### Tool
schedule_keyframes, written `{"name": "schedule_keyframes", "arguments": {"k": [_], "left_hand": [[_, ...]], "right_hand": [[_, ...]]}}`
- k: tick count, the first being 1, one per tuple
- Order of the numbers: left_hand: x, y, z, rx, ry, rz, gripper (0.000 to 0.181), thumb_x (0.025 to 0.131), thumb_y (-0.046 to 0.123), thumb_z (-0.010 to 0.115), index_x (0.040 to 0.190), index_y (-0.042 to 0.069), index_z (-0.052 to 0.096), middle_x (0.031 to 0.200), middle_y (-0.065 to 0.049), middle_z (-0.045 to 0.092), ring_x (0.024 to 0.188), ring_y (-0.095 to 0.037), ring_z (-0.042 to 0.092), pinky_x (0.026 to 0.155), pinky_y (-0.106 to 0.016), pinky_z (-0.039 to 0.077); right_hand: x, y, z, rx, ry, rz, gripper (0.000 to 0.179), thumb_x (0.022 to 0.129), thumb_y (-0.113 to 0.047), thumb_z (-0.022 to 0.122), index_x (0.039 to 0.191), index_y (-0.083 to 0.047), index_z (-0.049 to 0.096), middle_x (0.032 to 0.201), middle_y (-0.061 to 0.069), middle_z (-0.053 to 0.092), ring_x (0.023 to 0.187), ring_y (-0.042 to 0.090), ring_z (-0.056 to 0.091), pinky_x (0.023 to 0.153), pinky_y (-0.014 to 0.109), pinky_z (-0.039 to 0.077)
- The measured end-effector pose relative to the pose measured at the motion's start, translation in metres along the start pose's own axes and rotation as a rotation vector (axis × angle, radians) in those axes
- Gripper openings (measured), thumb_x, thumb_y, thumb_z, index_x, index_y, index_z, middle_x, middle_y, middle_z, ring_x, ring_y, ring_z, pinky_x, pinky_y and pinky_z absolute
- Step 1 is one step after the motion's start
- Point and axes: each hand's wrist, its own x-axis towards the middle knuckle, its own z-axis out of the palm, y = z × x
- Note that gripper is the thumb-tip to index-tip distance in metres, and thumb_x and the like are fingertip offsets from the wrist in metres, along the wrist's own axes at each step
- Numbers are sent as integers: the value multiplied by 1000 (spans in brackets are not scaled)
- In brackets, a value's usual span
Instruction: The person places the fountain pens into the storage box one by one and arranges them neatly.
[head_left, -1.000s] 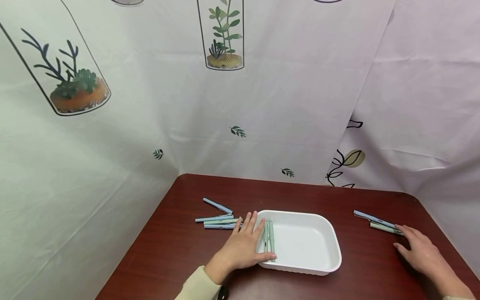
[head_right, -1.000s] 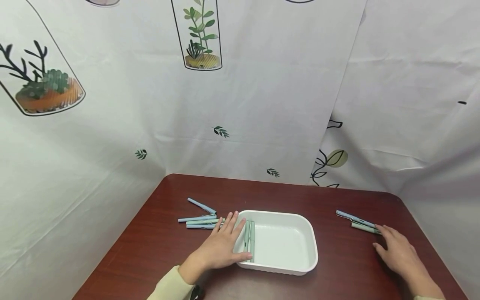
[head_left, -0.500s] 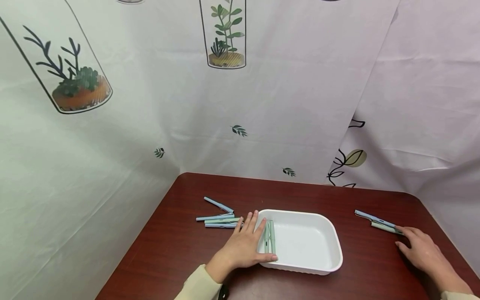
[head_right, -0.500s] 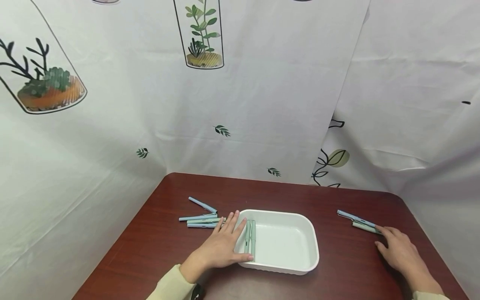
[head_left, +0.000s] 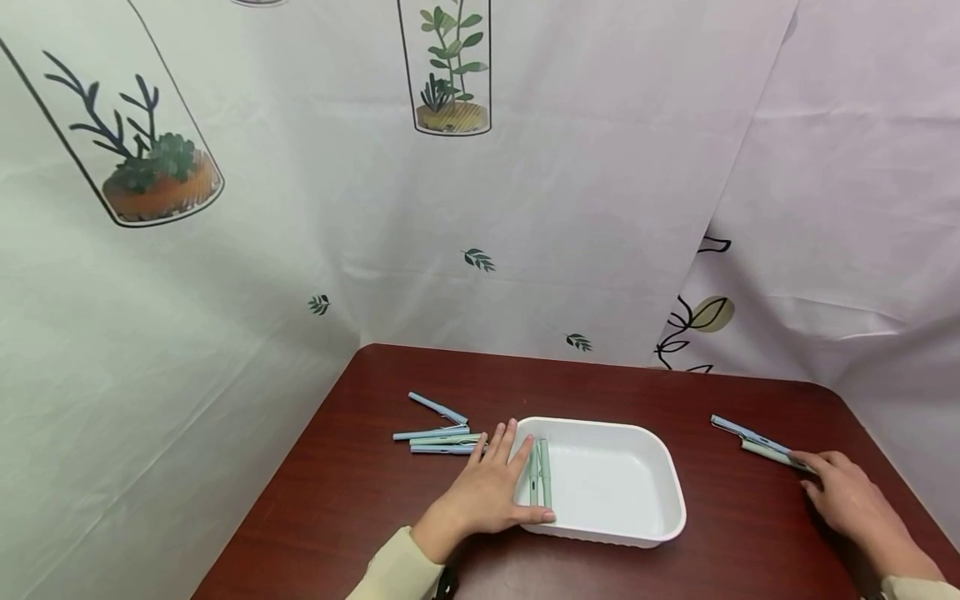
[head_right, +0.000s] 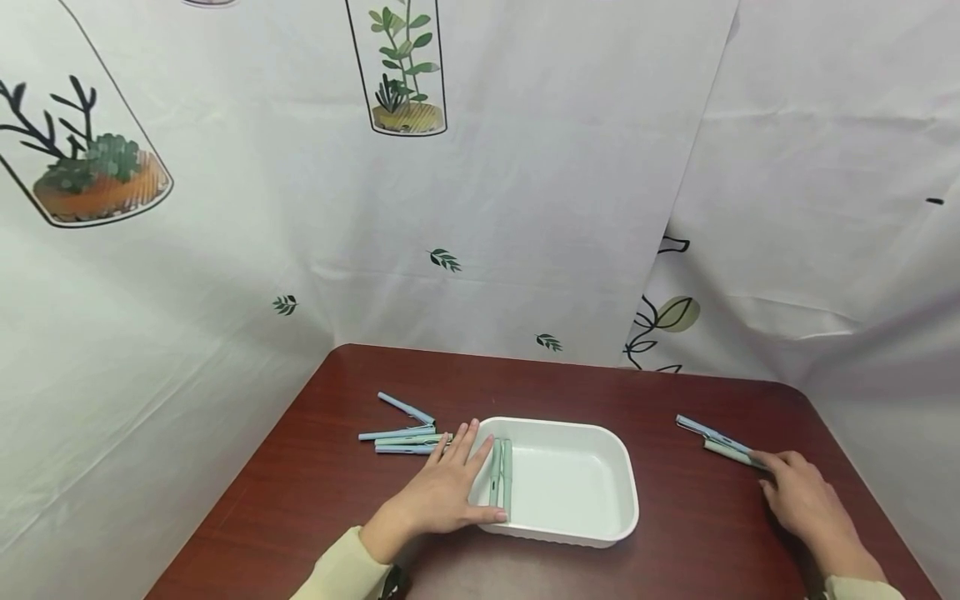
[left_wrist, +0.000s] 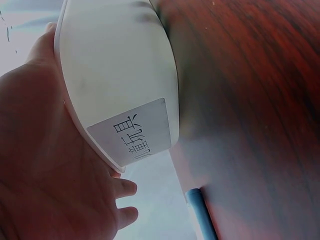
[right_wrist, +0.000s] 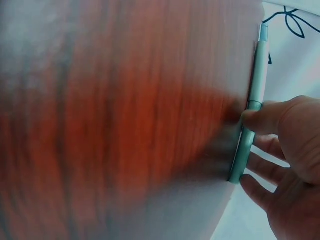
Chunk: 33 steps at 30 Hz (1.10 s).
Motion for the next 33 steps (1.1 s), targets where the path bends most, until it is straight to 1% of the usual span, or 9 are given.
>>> {"name": "schedule_keyframes", "arguments": {"k": [4, 9, 14, 17, 22, 24, 28, 29, 33], "left_hand": [[0, 0, 0, -6, -1, -3, 109, 83, 83, 54, 162, 14, 24, 169, -17, 9, 156, -34, 12, 123, -55, 15], [0, 0, 1, -6, 1, -3, 109, 83, 82, 55, 162, 14, 24, 169, -17, 10, 156, -34, 13, 123, -55, 15], [0, 0, 2, 1, 6, -2, 109, 83, 83, 54, 162, 14, 25, 169, -17, 10, 156, -34, 13, 123, -56, 16], [0, 0, 1, 3, 6, -4, 109, 83, 83, 54, 162, 14, 25, 169, -17, 10, 156, -34, 13, 123, -55, 15], [0, 1, 2, -5, 0, -5, 109, 83, 83, 54, 162, 14, 25, 169, -17, 9, 156, -34, 12, 123, -55, 15], [0, 1, 2, -9, 0, -4, 109, 83, 82, 55, 162, 13, 25, 169, -17, 9, 156, -34, 12, 123, -55, 15], [0, 0, 2, -8, 4, -2, 109, 83, 82, 55, 162, 13, 25, 169, -17, 9, 156, -34, 13, 123, -56, 15], [0, 0, 2, -6, 5, -2, 109, 83, 82, 55, 162, 13, 25, 169, -18, 9, 156, -34, 13, 123, -56, 15], [1, 0, 2, -4, 4, -3, 110, 83, 83, 54, 162, 13, 24, 169, -17, 9, 156, -34, 13, 123, -56, 15]], "right_hand": [[0, -3, -5, -7, -33, 25, 32, 81, 9, 68, 113, 8, 64, 105, 36, 53, 91, 55, 54, 70, 66, 45], [-1, -6, -8, -27, -60, 61, 18, 83, 6, 70, 100, 3, 69, 98, 31, 57, 89, 53, 56, 69, 64, 46], [-2, -4, -8, -26, -77, 51, 14, 84, 2, 72, 98, -1, 70, 97, 28, 59, 90, 53, 57, 68, 65, 45], [-4, -3, -5, -19, -28, -1, 15, 82, 3, 75, 95, -3, 69, 92, 22, 61, 86, 50, 60, 65, 62, 47], [-8, -8, 2, 5, 111, -112, 18, 82, 9, 74, 96, -1, 68, 85, 14, 62, 78, 42, 61, 66, 57, 49], [-8, -13, 3, 35, 131, -116, 16, 85, 9, 70, 100, 3, 67, 87, 19, 63, 80, 44, 61, 68, 58, 49], [-5, -28, -1, 110, 112, -47, 16, 92, 7, 64, 107, 9, 63, 98, 31, 63, 91, 51, 61, 70, 62, 47], [-4, -32, -4, 131, 98, -30, 16, 93, 5, 63, 108, 10, 63, 99, 32, 64, 90, 49, 62, 70, 61, 46], [-2, -47, -12, 222, 22, 62, 22, 100, -6, 59, 117, 9, 61, 95, 20, 68, 73, 19, 66, 63, 40, 50]]}}
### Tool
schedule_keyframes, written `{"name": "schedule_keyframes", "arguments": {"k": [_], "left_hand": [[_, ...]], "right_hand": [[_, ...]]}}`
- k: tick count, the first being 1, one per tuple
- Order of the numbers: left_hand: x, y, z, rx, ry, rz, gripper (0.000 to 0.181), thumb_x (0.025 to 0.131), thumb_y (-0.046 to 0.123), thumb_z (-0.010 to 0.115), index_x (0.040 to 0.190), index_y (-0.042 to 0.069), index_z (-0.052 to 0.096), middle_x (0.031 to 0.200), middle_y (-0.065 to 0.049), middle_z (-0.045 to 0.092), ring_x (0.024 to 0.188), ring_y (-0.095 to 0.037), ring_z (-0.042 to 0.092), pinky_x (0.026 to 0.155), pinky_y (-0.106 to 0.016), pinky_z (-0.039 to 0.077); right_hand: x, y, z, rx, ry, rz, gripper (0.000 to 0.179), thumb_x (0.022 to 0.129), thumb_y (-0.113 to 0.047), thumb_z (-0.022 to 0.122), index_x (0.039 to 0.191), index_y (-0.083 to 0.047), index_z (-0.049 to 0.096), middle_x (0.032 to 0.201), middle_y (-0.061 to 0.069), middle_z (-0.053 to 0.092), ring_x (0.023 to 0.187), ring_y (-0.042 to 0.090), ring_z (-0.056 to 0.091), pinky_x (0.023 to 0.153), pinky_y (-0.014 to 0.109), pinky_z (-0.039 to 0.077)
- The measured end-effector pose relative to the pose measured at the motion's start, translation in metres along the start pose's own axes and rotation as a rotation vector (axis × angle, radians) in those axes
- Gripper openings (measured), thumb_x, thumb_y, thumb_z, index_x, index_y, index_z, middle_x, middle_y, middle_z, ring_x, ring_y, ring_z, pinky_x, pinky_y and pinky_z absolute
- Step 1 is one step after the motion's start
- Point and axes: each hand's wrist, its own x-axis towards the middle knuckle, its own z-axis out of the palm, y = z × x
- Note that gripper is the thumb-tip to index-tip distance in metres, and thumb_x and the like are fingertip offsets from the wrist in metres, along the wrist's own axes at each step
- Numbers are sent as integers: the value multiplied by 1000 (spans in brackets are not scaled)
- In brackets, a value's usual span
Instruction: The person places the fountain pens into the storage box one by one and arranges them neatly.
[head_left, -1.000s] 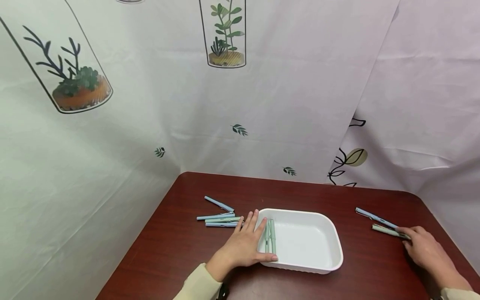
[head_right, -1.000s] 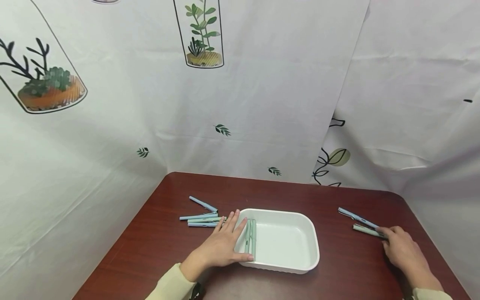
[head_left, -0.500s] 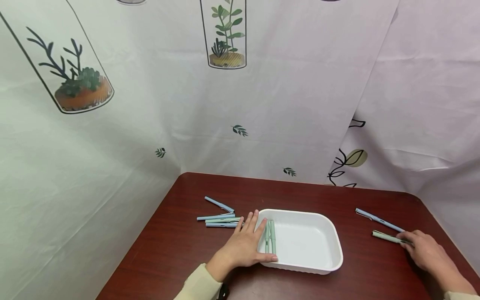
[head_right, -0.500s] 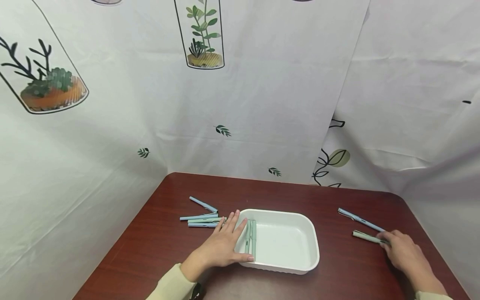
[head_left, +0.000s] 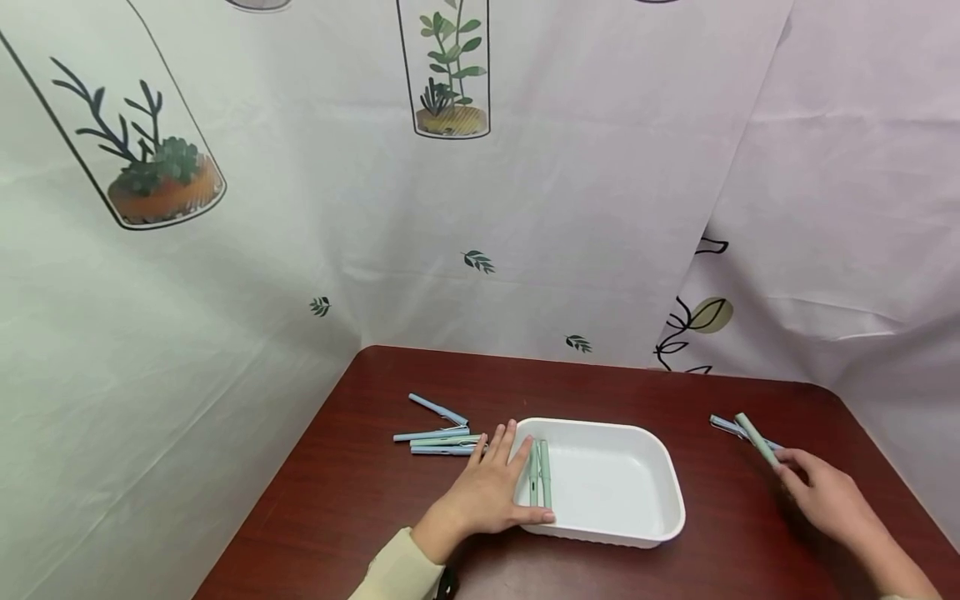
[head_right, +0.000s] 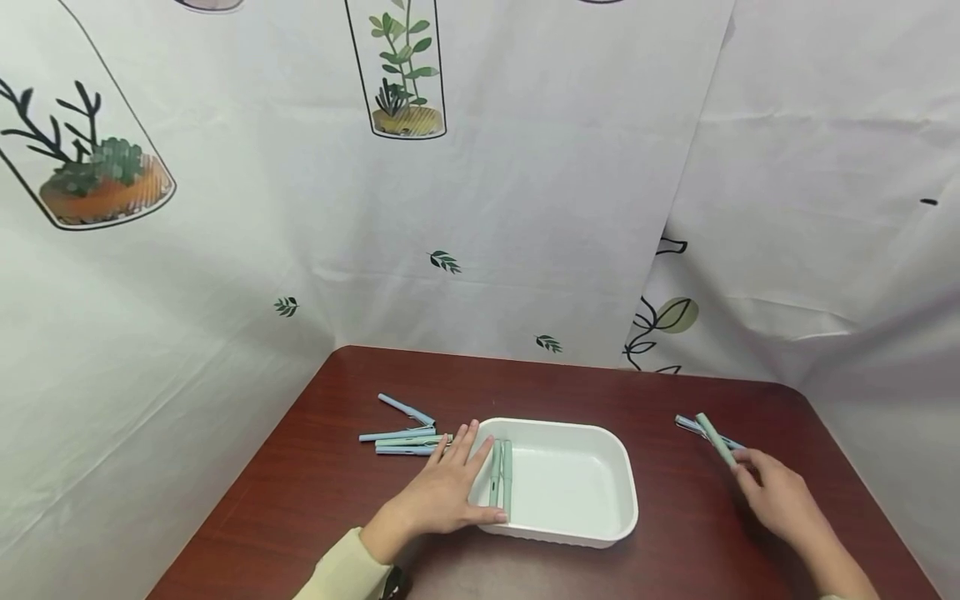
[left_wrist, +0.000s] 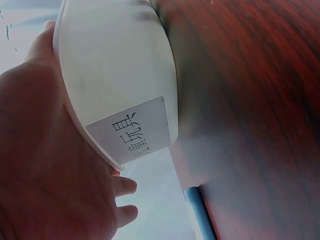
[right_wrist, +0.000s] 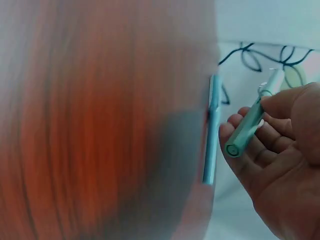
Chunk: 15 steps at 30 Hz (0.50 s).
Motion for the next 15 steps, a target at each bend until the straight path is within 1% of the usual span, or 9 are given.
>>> {"name": "schedule_keyframes", "arguments": {"k": [2, 3, 5, 7, 9, 10, 12, 14, 15], "left_hand": [[0, 0, 0, 0, -2, -1, 110, 83, 82, 55, 162, 13, 24, 169, -17, 9, 156, -34, 13, 123, -55, 15], [0, 0, 0, -1, -2, -2, 110, 83, 82, 55, 162, 13, 24, 169, -17, 9, 156, -34, 12, 123, -55, 15], [0, 0, 0, -4, -3, -3, 109, 83, 81, 56, 162, 13, 24, 169, -17, 9, 156, -34, 12, 123, -56, 15], [0, 0, 0, -7, -3, -2, 109, 83, 81, 56, 162, 13, 23, 169, -17, 9, 156, -34, 12, 123, -56, 15], [0, 0, -1, -9, -3, -1, 109, 83, 81, 56, 162, 13, 23, 169, -17, 9, 156, -34, 13, 123, -56, 15], [0, 0, -1, -9, -3, -1, 109, 83, 81, 56, 162, 13, 23, 169, -17, 9, 156, -35, 13, 123, -56, 15], [0, 0, -1, -11, -4, 0, 109, 83, 81, 55, 162, 13, 23, 169, -17, 9, 156, -35, 13, 123, -56, 15], [0, 0, -1, -11, -5, 0, 109, 83, 82, 55, 162, 13, 23, 169, -18, 9, 156, -35, 13, 123, -56, 14], [1, 0, -1, -11, -5, 0, 110, 83, 82, 54, 162, 13, 23, 169, -18, 8, 156, -35, 13, 123, -55, 14]], "right_hand": [[-1, -6, 0, 93, -41, 50, 27, 103, -11, 57, 122, 8, 59, 93, 13, 68, 64, 5, 63, 57, 30, 49], [-2, -10, 0, 159, -60, 73, 29, 104, -11, 56, 124, 9, 57, 94, 12, 67, 63, 2, 63, 56, 26, 50], [-2, -14, 2, 330, -103, 111, 33, 105, -9, 54, 128, 13, 52, 96, 12, 66, 66, 6, 69, 60, 27, 57], [-2, -17, 4, 499, -130, 129, 30, 104, -5, 55, 129, 11, 53, 96, 8, 65, 71, 11, 72, 64, 30, 60], [-2, -19, 6, 676, -163, 134, 25, 102, 0, 55, 127, 0, 58, 97, 4, 66, 76, 15, 73, 69, 32, 61], [-3, -20, 7, 756, -177, 135, 25, 101, 3, 55, 124, -7, 61, 97, 2, 66, 79, 16, 73, 71, 33, 61], [-4, -22, 8, 886, -203, 136, 33, 100, 6, 55, 116, -22, 63, 99, -1, 68, 82, 16, 74, 73, 32, 61], [-5, -26, 9, 973, -221, 171, 39, 100, 5, 56, 110, -32, 64, 100, -3, 69, 85, 15, 73, 73, 31, 61], [-5, -29, 10, 997, -225, 187, 39, 100, 3, 57, 109, -34, 65, 100, -4, 70, 86, 15, 73, 73, 30, 61]]}}
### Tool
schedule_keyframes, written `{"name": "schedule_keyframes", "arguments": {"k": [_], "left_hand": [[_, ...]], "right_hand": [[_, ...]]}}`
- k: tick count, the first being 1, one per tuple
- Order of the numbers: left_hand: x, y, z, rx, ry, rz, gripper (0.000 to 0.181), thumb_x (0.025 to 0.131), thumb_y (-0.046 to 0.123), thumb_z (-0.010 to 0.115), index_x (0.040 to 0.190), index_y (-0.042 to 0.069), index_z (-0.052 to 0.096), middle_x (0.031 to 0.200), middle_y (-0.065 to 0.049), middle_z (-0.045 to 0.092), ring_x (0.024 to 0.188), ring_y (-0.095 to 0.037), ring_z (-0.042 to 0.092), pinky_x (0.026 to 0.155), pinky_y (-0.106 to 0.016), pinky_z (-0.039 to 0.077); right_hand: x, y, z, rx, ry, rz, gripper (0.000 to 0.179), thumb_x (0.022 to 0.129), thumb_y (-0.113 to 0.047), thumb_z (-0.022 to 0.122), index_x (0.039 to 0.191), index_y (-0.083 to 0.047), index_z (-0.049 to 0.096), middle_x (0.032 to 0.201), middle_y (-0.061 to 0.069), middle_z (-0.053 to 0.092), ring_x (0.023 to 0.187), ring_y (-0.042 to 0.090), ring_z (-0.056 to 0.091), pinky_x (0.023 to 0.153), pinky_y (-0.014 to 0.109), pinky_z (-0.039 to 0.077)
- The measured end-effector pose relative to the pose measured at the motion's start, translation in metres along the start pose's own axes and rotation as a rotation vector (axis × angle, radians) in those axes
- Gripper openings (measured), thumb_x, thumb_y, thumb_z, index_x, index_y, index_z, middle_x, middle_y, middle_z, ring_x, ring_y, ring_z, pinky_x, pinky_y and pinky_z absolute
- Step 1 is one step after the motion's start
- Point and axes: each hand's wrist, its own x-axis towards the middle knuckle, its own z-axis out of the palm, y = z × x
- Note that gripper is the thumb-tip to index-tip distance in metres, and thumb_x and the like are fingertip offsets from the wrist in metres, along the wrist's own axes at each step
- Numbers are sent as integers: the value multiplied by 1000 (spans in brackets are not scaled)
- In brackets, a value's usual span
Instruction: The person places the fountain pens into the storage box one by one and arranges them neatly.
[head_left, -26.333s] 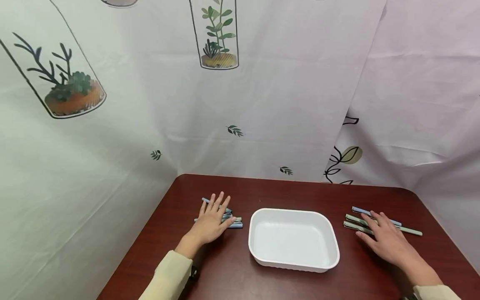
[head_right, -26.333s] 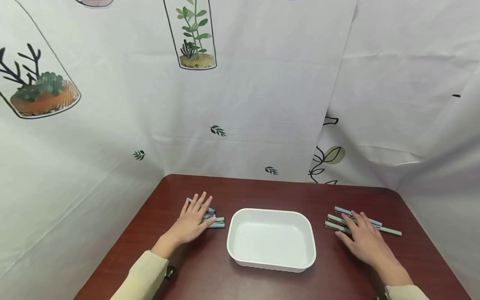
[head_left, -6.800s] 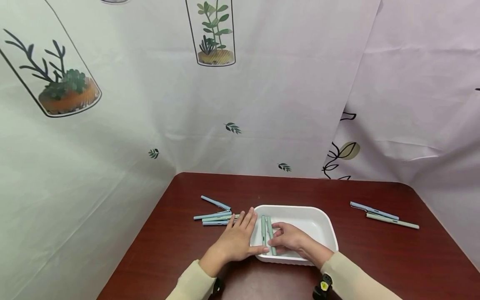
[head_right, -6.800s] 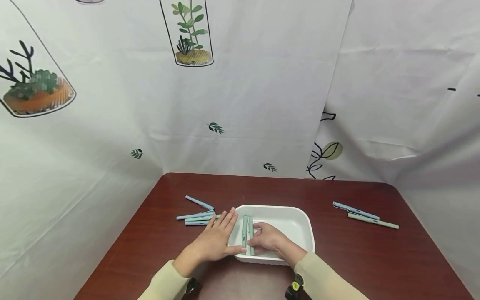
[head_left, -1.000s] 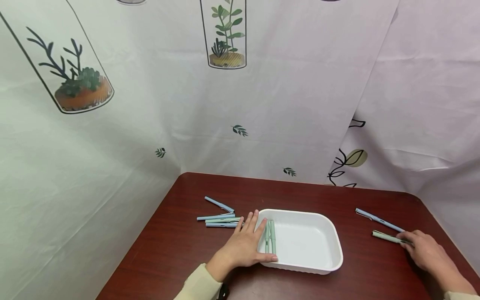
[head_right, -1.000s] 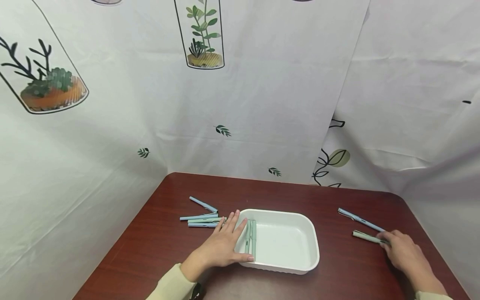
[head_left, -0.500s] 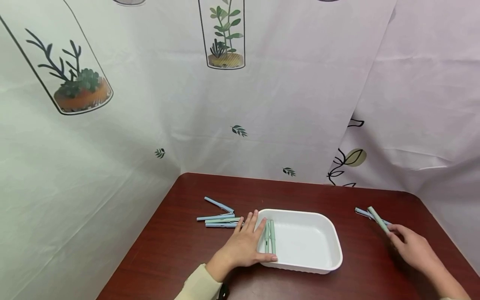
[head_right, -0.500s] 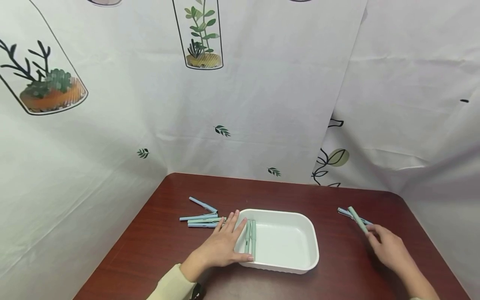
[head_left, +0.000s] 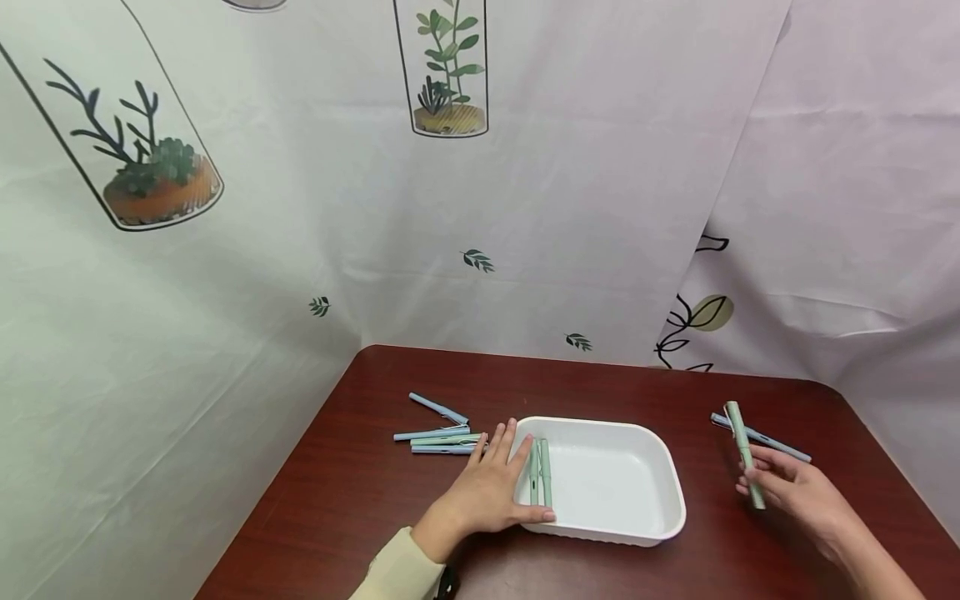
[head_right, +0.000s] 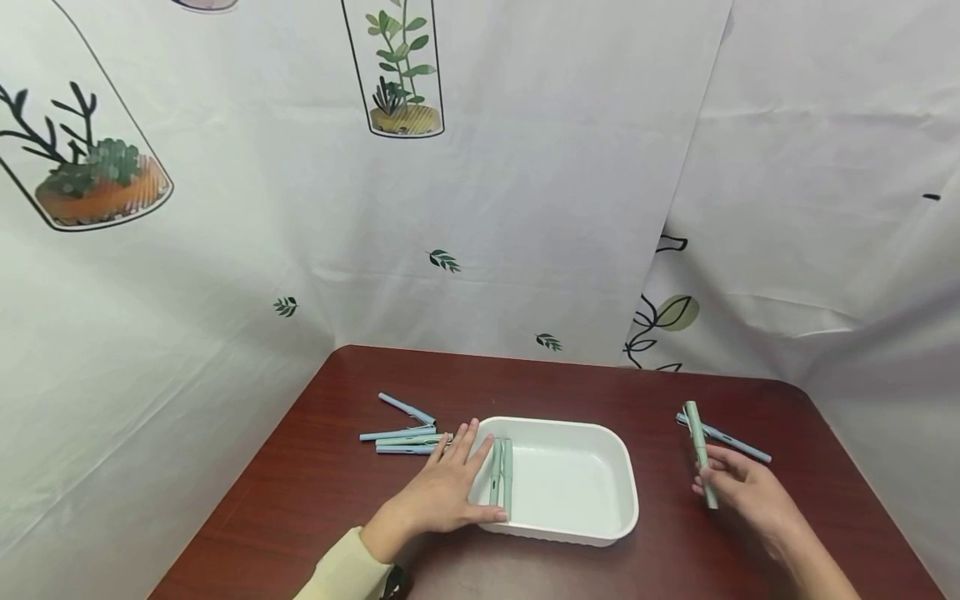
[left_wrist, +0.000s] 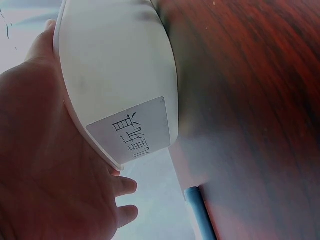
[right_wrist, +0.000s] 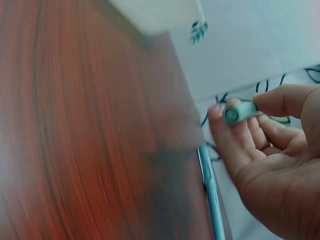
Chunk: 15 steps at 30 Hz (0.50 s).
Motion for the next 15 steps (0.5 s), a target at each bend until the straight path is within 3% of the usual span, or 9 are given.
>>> {"name": "schedule_keyframes", "arguments": {"k": [4, 8, 15], "left_hand": [[0, 0, 0, 2, -1, -3, 110, 83, 83, 54, 163, 13, 22, 169, -17, 8, 156, -34, 12, 124, -55, 14], [0, 0, 0, 5, 1, -4, 111, 83, 83, 54, 163, 13, 23, 169, -17, 8, 156, -34, 13, 124, -55, 14], [-1, 1, 0, 7, 0, -5, 111, 83, 83, 54, 162, 13, 23, 169, -17, 9, 156, -34, 13, 123, -55, 14]], "right_hand": [[-1, -6, 11, 53, -24, 23, 36, 102, -2, 57, 112, -36, 65, 105, -6, 71, 92, 14, 73, 75, 28, 60], [-1, -9, 20, 153, -125, 17, 37, 105, -3, 51, 120, -35, 63, 109, -4, 71, 98, 16, 72, 80, 33, 60], [-1, -14, 36, 233, -210, 42, 41, 107, -5, 45, 123, -39, 62, 109, -1, 69, 98, 17, 71, 83, 40, 60]]}}
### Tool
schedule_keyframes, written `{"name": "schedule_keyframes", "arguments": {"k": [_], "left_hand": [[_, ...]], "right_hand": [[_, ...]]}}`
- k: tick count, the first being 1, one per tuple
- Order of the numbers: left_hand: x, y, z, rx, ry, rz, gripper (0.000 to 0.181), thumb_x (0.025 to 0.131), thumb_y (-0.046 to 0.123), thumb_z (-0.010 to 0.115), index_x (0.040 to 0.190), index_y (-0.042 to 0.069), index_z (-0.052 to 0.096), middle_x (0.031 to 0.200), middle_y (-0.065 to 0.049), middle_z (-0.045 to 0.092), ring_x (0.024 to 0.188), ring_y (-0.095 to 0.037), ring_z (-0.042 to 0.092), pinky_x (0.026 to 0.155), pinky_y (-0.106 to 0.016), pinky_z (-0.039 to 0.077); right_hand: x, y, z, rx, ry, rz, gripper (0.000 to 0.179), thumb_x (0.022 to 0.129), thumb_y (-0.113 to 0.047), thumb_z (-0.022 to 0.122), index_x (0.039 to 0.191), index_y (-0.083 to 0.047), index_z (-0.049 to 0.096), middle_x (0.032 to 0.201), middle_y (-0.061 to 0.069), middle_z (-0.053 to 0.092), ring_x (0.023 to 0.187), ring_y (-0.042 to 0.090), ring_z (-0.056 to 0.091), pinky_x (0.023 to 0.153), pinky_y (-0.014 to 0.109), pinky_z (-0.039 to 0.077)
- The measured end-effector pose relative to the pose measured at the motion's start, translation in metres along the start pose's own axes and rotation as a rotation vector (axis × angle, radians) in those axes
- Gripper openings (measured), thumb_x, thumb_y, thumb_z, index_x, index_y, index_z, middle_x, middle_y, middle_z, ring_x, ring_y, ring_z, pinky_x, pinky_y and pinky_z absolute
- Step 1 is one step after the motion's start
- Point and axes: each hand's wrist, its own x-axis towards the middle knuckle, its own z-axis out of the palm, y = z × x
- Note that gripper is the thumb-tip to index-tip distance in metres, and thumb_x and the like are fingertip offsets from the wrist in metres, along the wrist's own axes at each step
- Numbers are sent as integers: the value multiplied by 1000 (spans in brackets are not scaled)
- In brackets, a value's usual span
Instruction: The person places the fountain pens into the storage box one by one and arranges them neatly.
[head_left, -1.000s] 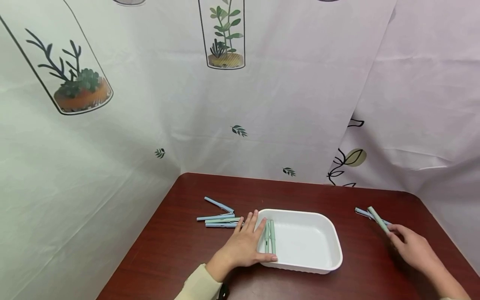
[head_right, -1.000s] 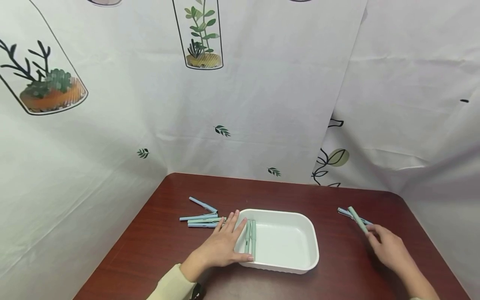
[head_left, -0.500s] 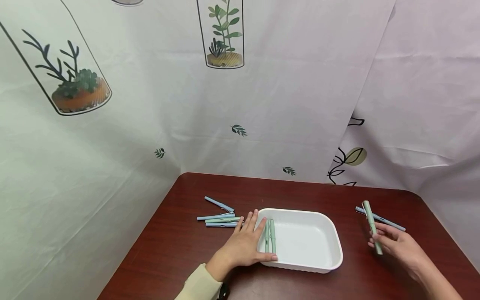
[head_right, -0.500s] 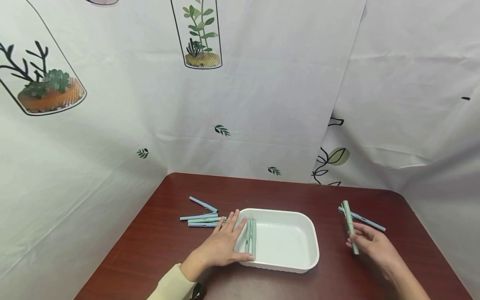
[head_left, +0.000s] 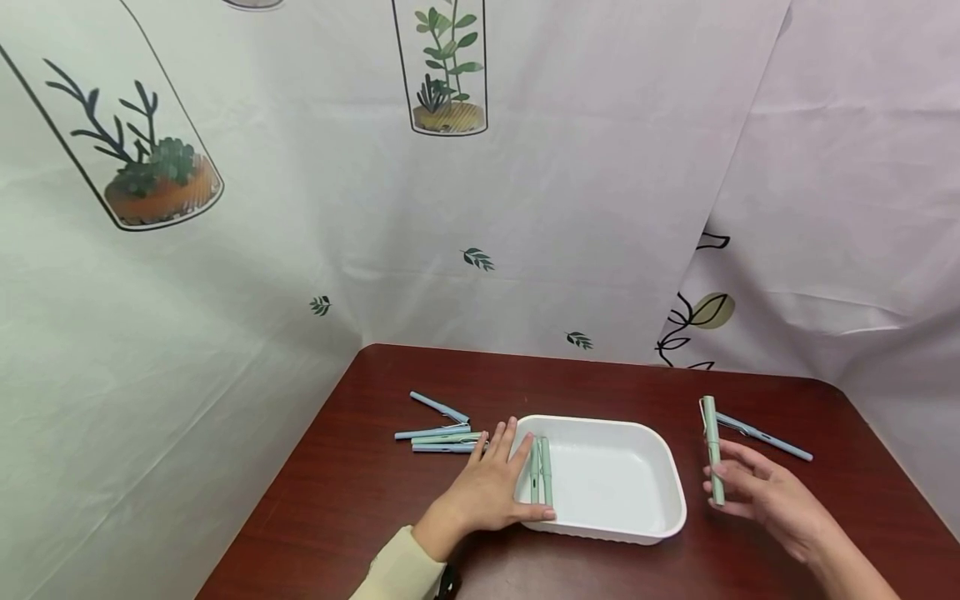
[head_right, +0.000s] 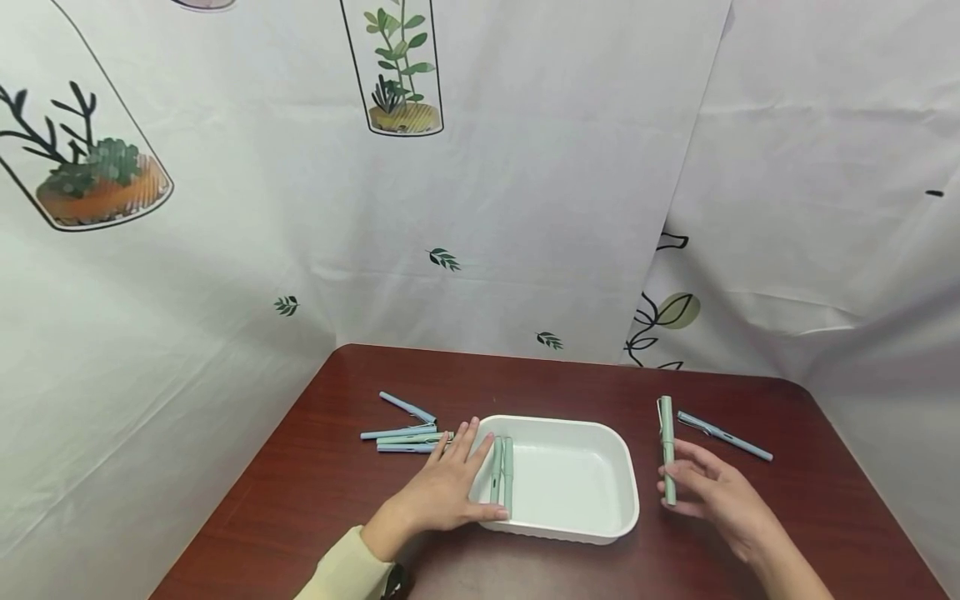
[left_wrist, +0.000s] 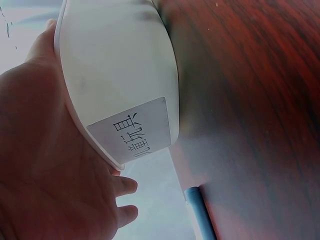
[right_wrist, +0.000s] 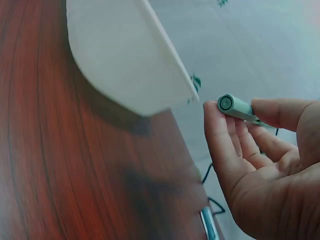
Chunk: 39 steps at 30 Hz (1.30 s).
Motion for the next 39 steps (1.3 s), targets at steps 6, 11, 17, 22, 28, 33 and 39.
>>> {"name": "schedule_keyframes", "arguments": {"k": [6, 11, 17, 22, 28, 33, 39], "left_hand": [[0, 0, 1, -9, 1, -5, 110, 83, 80, 57, 162, 13, 24, 169, -17, 9, 156, -34, 13, 123, -56, 14], [0, -1, 2, -7, 5, -4, 110, 83, 81, 56, 162, 13, 23, 169, -17, 8, 156, -34, 12, 123, -56, 14], [1, -1, 2, -7, 2, -3, 111, 83, 82, 55, 163, 13, 23, 170, -17, 8, 156, -33, 11, 123, -56, 14], [1, -1, 2, -3, -1, -5, 110, 83, 82, 55, 163, 13, 23, 170, -16, 7, 156, -33, 11, 124, -55, 14], [2, -1, 1, 9, -5, -9, 111, 82, 83, 53, 163, 14, 23, 170, -16, 7, 156, -33, 11, 124, -55, 14], [1, 0, 0, 6, -7, -11, 110, 83, 83, 53, 163, 13, 23, 170, -15, 6, 156, -33, 11, 124, -55, 14], [0, 1, -2, -2, -9, -16, 110, 82, 83, 55, 162, 13, 24, 170, -14, 6, 156, -33, 12, 124, -55, 14]], "right_hand": [[3, -1, 15, -18, -24, 7, 41, 107, -4, 46, 122, -38, 62, 109, -4, 70, 99, 14, 70, 84, 38, 60], [4, -4, 29, -56, -29, 10, 38, 106, -5, 48, 121, -37, 61, 108, -3, 72, 100, 14, 71, 82, 37, 60], [8, -8, 44, -95, -4, 83, 31, 104, -10, 54, 132, -24, 56, 108, 0, 70, 101, 14, 70, 84, 41, 60], [13, -10, 55, -145, 31, 148, 52, 103, -13, 58, 147, 4, 37, 108, -1, 70, 99, 12, 69, 83, 39, 60], [16, -11, 65, -209, 32, 174, 69, 102, -16, 59, 150, 16, 21, 108, -1, 69, 95, 9, 67, 79, 35, 60], [20, -11, 73, -213, 22, 183, 72, 101, -15, 59, 150, 18, 19, 108, 1, 66, 95, 9, 66, 81, 36, 60], [23, -9, 80, -215, -2, 182, 69, 101, -14, 58, 148, 20, 20, 109, 4, 65, 97, 10, 65, 82, 36, 60]]}}
